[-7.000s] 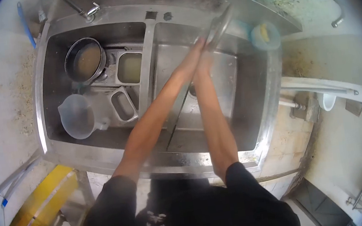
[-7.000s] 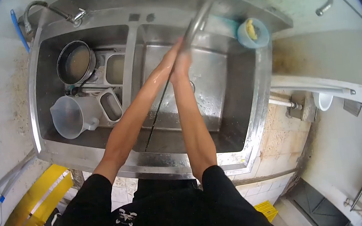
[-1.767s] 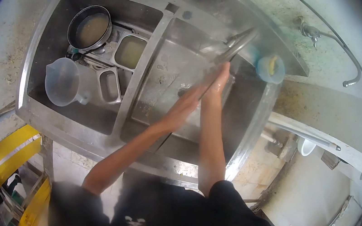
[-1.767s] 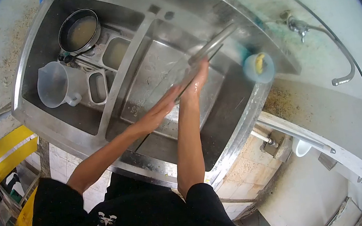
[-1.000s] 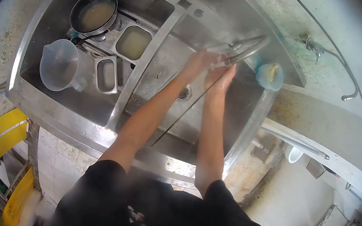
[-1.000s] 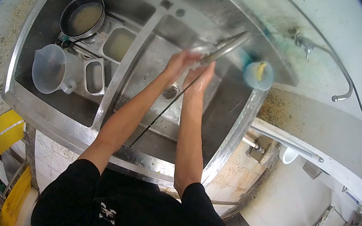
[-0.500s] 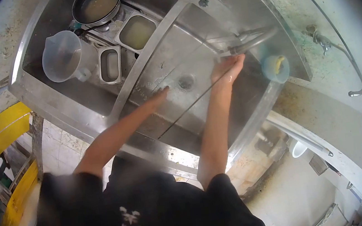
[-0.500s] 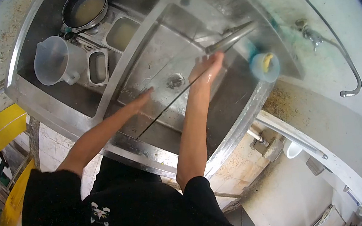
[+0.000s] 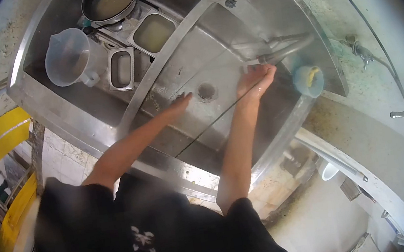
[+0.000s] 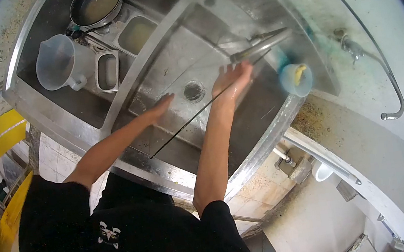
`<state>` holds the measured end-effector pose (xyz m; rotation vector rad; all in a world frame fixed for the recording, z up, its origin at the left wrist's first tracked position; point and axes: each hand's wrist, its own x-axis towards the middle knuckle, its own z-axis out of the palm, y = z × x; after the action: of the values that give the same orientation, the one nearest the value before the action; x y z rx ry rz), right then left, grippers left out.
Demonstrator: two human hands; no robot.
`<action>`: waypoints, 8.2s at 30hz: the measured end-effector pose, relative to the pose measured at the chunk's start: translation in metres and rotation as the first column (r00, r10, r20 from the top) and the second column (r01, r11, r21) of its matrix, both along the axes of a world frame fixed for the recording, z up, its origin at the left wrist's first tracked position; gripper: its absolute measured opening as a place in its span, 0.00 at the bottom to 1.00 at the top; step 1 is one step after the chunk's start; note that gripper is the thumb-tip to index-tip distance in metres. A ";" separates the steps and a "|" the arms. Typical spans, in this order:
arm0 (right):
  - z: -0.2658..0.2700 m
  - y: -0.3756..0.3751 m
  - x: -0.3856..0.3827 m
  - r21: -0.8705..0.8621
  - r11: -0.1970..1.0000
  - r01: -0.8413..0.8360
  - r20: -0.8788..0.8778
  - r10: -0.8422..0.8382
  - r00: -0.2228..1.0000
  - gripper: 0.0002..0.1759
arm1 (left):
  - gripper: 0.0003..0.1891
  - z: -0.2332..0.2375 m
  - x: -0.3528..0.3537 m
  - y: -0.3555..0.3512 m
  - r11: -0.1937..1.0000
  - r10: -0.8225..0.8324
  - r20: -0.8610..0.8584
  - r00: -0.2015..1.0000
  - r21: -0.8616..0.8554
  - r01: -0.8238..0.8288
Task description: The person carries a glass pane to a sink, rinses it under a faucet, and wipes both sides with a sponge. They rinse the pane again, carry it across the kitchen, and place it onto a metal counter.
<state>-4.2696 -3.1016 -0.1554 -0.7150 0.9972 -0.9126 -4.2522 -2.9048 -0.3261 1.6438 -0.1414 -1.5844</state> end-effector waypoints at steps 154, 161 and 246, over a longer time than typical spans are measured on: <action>-0.018 0.003 0.059 -0.033 0.999 0.009 0.064 -0.007 0.998 0.32 | 0.30 0.188 0.045 -0.020 0.915 -0.060 0.544 0.837 -0.306 0.264; -0.007 0.002 0.038 -0.073 0.983 0.170 -0.366 -0.185 0.912 0.18 | 0.30 0.189 0.044 -0.021 0.877 -0.040 0.589 0.807 -0.367 0.311; 0.070 0.131 -0.098 -0.043 0.866 -0.498 -0.891 0.192 0.411 0.13 | 0.43 -0.099 0.011 -0.093 0.938 -0.341 0.376 0.862 0.198 0.285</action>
<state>-4.3679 -2.9707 -0.0856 -1.7122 1.5220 -0.2451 -4.2414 -2.9981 -0.4254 2.1316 -0.5564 -1.4854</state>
